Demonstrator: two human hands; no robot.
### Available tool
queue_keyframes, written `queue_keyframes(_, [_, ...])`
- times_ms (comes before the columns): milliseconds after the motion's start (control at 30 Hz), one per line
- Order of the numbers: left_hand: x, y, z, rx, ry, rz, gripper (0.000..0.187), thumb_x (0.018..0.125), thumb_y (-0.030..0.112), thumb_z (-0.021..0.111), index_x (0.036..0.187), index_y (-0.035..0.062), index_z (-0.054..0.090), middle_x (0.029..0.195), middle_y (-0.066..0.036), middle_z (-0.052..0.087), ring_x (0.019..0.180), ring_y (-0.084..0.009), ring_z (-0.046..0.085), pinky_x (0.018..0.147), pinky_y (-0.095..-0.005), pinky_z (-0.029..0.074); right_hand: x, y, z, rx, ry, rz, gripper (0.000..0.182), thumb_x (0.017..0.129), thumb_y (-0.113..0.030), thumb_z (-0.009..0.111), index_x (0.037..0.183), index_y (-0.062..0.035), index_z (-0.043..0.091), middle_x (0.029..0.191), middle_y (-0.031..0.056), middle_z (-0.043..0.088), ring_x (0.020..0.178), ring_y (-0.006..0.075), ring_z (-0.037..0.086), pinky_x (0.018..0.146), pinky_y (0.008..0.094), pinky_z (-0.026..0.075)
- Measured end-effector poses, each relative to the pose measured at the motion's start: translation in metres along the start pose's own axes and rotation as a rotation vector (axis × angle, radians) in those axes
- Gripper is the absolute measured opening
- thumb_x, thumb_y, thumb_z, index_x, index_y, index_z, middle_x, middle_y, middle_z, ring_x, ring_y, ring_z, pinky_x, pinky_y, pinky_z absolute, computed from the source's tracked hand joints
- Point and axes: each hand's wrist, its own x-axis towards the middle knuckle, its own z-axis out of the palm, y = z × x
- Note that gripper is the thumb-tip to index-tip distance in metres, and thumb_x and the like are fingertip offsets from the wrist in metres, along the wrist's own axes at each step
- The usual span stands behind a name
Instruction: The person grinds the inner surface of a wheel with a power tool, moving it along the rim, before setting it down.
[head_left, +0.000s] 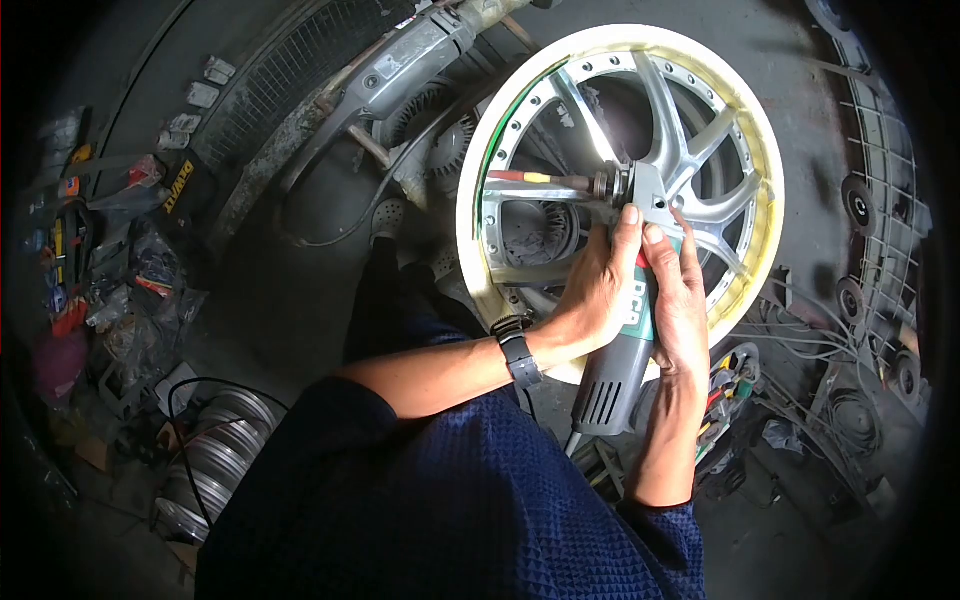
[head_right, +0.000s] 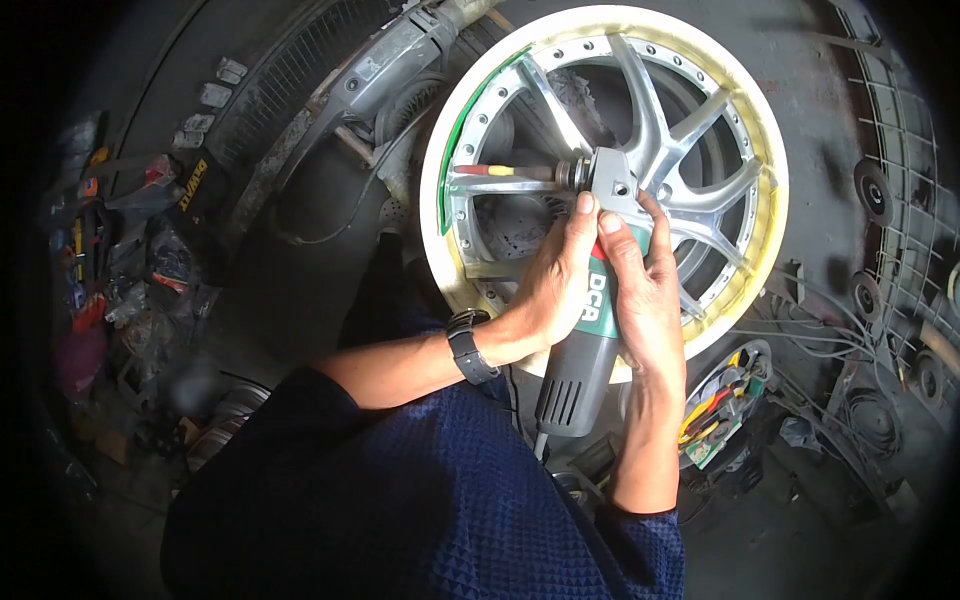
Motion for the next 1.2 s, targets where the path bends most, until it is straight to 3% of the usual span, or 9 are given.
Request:
queue_keyframes(233, [0.016, -0.01, -0.001, 0.029, -0.032, 0.066, 0.078, 0.112, 0.062, 0.024, 0.141, -0.0046, 0.053, 0.135, -0.022, 0.06, 0.127, -0.0283, 0.057, 0.11, -0.038, 0.043, 0.007, 0.004, -0.002, 0.053, 0.019, -0.015, 0.071, 0.103, -0.031, 0.07, 0.158, -0.0017, 0.036, 0.122, 0.0152, 0.069, 0.114, 0.0174, 0.065, 0.098, 0.0304, 0.051])
queue_keyframes(433, [0.003, -0.007, 0.005, 0.024, -0.005, 0.083, 0.076, 0.112, 0.062, 0.026, 0.138, -0.0027, 0.055, 0.123, -0.017, 0.062, 0.117, -0.0229, 0.059, 0.104, -0.0351, 0.046, 0.0, -0.001, -0.004, -0.021, 0.023, -0.029, 0.072, 0.103, -0.032, 0.07, 0.158, -0.0015, 0.035, 0.124, 0.0148, 0.068, 0.113, 0.0176, 0.065, 0.098, 0.0307, 0.051])
queue_keyframes(500, [0.001, -0.011, 0.008, -0.083, -0.009, 0.003, 0.075, 0.112, 0.062, 0.027, 0.135, -0.0028, 0.056, 0.117, -0.015, 0.062, 0.113, -0.0204, 0.059, 0.101, -0.0341, 0.047, -0.002, -0.002, -0.006, -0.029, 0.004, 0.021, 0.072, 0.103, -0.032, 0.07, 0.158, -0.0017, 0.035, 0.124, 0.0153, 0.068, 0.114, 0.0181, 0.065, 0.099, 0.0308, 0.051])
queue_keyframes(633, [0.009, -0.012, 0.004, -0.005, 0.023, 0.038, 0.076, 0.111, 0.063, 0.026, 0.137, -0.003, 0.054, 0.118, -0.015, 0.063, 0.115, -0.0205, 0.059, 0.101, -0.0343, 0.047, 0.001, 0.0, -0.002, 0.041, 0.012, 0.006, 0.072, 0.103, -0.032, 0.07, 0.158, -0.0016, 0.035, 0.124, 0.0155, 0.068, 0.113, 0.018, 0.065, 0.098, 0.0313, 0.052])
queue_keyframes(733, [0.014, -0.01, 0.003, -0.01, -0.029, 0.094, 0.077, 0.111, 0.063, 0.025, 0.137, -0.0036, 0.054, 0.12, -0.016, 0.062, 0.114, -0.021, 0.059, 0.1, -0.0346, 0.048, 0.005, 0.002, -0.002, 0.042, 0.021, -0.015, 0.072, 0.103, -0.032, 0.07, 0.158, -0.0016, 0.035, 0.124, 0.0156, 0.069, 0.114, 0.0178, 0.065, 0.099, 0.0313, 0.051])
queue_keyframes(800, [0.011, -0.009, 0.004, -0.048, 0.018, 0.118, 0.086, 0.108, 0.069, 0.031, 0.131, -0.0122, 0.047, 0.121, -0.031, 0.061, 0.111, -0.0355, 0.064, 0.096, -0.0421, 0.049, 0.005, -0.002, -0.002, 0.012, 0.01, -0.009, 0.072, 0.103, -0.032, 0.07, 0.158, -0.0015, 0.035, 0.123, 0.0155, 0.069, 0.114, 0.0178, 0.065, 0.099, 0.0313, 0.051])
queue_keyframes(1033, [0.006, -0.013, 0.014, -0.132, 0.062, 0.127, 0.086, 0.107, 0.069, 0.031, 0.133, -0.0115, 0.045, 0.126, -0.031, 0.059, 0.114, -0.0346, 0.062, 0.097, -0.0419, 0.048, 0.0, -0.013, -0.005, -0.081, 0.001, 0.038, 0.069, 0.104, -0.031, 0.069, 0.158, -0.0029, 0.037, 0.122, 0.0146, 0.069, 0.11, 0.0169, 0.066, 0.096, 0.0302, 0.052])
queue_keyframes(1200, [0.013, -0.018, 0.023, -0.062, 0.065, 0.162, 0.083, 0.107, 0.07, 0.032, 0.121, -0.0096, 0.052, 0.11, -0.024, 0.058, 0.101, -0.0328, 0.06, 0.09, -0.0422, 0.048, 0.001, -0.013, -0.011, -0.013, 0.009, -0.001, 0.068, 0.104, -0.031, 0.069, 0.158, -0.0037, 0.037, 0.123, 0.0145, 0.068, 0.11, 0.0167, 0.066, 0.095, 0.03, 0.053])
